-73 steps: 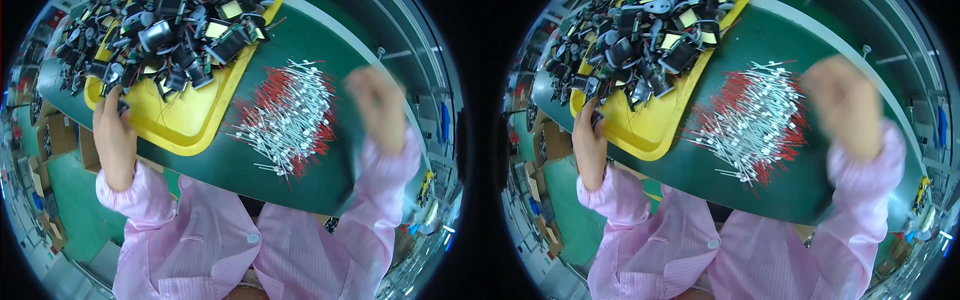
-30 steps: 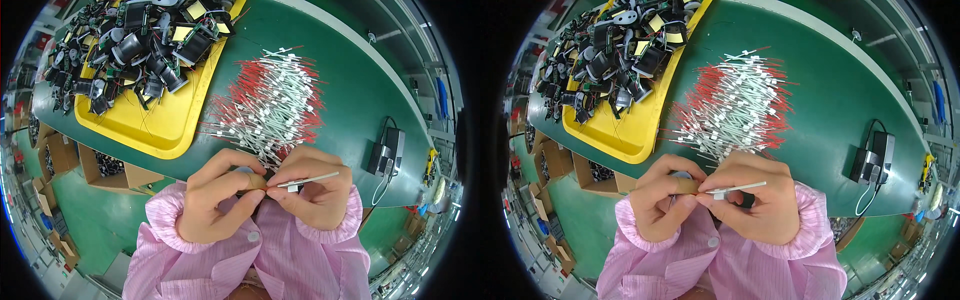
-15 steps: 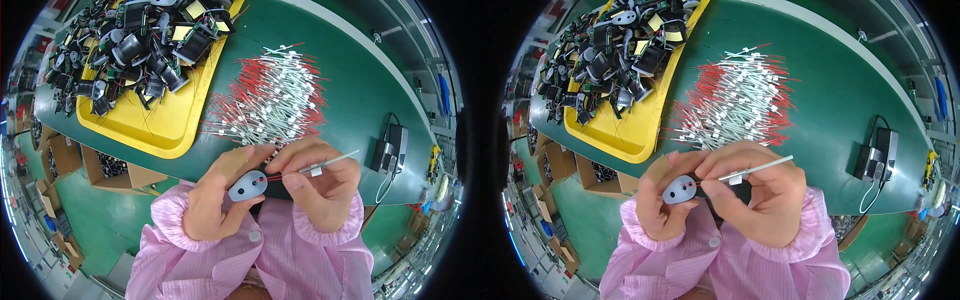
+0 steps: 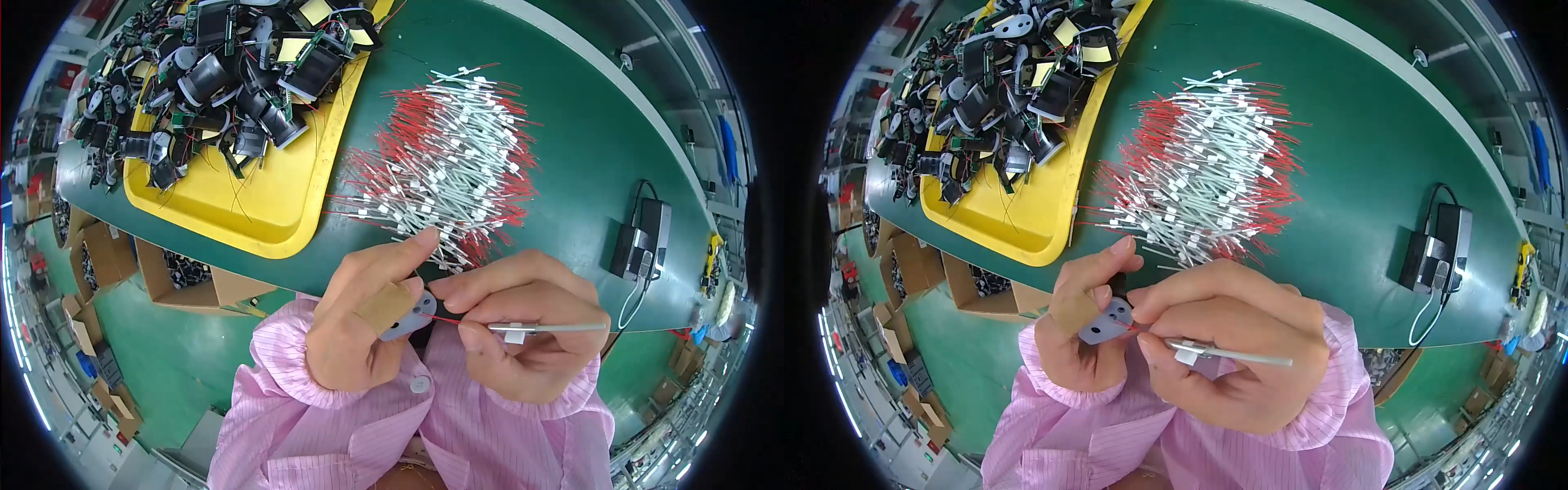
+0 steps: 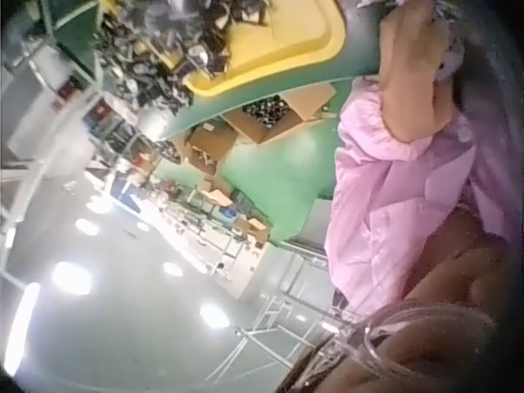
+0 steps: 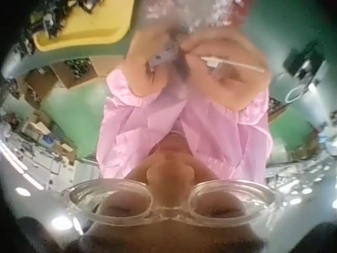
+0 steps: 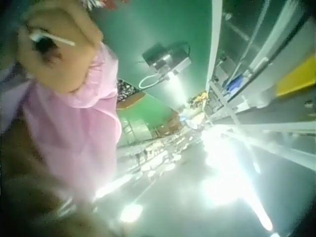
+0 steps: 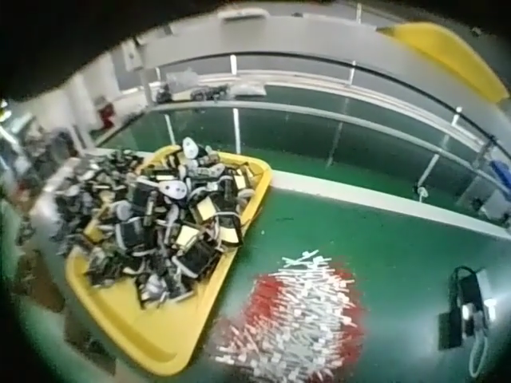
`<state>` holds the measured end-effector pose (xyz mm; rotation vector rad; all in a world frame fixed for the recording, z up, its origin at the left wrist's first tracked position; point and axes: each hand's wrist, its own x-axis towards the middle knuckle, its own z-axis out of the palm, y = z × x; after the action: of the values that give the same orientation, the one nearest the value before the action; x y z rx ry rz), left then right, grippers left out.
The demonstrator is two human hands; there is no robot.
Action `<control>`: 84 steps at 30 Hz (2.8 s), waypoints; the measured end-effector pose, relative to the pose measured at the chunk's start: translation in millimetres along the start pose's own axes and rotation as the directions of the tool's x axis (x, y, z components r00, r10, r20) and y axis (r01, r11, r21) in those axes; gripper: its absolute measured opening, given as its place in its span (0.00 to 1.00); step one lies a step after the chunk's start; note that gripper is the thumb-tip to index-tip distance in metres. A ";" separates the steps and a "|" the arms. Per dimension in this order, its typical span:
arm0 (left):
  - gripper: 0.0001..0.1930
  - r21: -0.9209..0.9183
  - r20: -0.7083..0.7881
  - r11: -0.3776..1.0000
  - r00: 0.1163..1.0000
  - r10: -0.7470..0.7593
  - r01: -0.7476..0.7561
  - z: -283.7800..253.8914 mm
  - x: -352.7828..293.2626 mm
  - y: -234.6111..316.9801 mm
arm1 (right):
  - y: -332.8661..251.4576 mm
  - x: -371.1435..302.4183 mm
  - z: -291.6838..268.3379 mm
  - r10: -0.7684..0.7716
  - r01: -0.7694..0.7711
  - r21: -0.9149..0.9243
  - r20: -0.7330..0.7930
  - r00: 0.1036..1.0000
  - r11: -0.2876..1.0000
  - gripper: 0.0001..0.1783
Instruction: The person picks up a black component from a yellow tray, inserts a wire from a pile into it, and then pushes a small white part into the component before setting it aside.
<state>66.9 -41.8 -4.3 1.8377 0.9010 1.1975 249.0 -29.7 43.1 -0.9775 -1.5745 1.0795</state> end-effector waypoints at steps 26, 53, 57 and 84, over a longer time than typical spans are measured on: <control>0.23 0.144 -0.027 0.987 0.997 0.070 -0.065 2.7 -1.3 -1.1 | -19.4 8.4 6.2 0.045 -0.032 -0.253 0.042 0.998 0.967 0.08; 0.18 0.312 -0.074 0.943 0.986 0.150 -0.120 4.6 1.2 -1.1 | -19.2 8.1 13.0 0.077 -0.071 -0.260 0.012 0.997 0.963 0.08; 0.15 0.330 -0.072 0.927 0.974 0.214 -0.179 4.5 2.0 -4.1 | -24.1 7.6 11.5 0.121 -0.113 -0.260 0.017 0.992 0.959 0.08; 0.29 0.347 -0.029 0.928 0.988 0.155 -0.135 -11.8 2.3 -1.4 | -22.2 10.5 -2.4 0.141 -0.090 -0.232 0.213 0.967 0.968 0.15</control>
<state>56.3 -36.7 -1.3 2.1916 1.0766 1.2464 247.0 -25.8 67.3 -1.1386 -1.8752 1.1472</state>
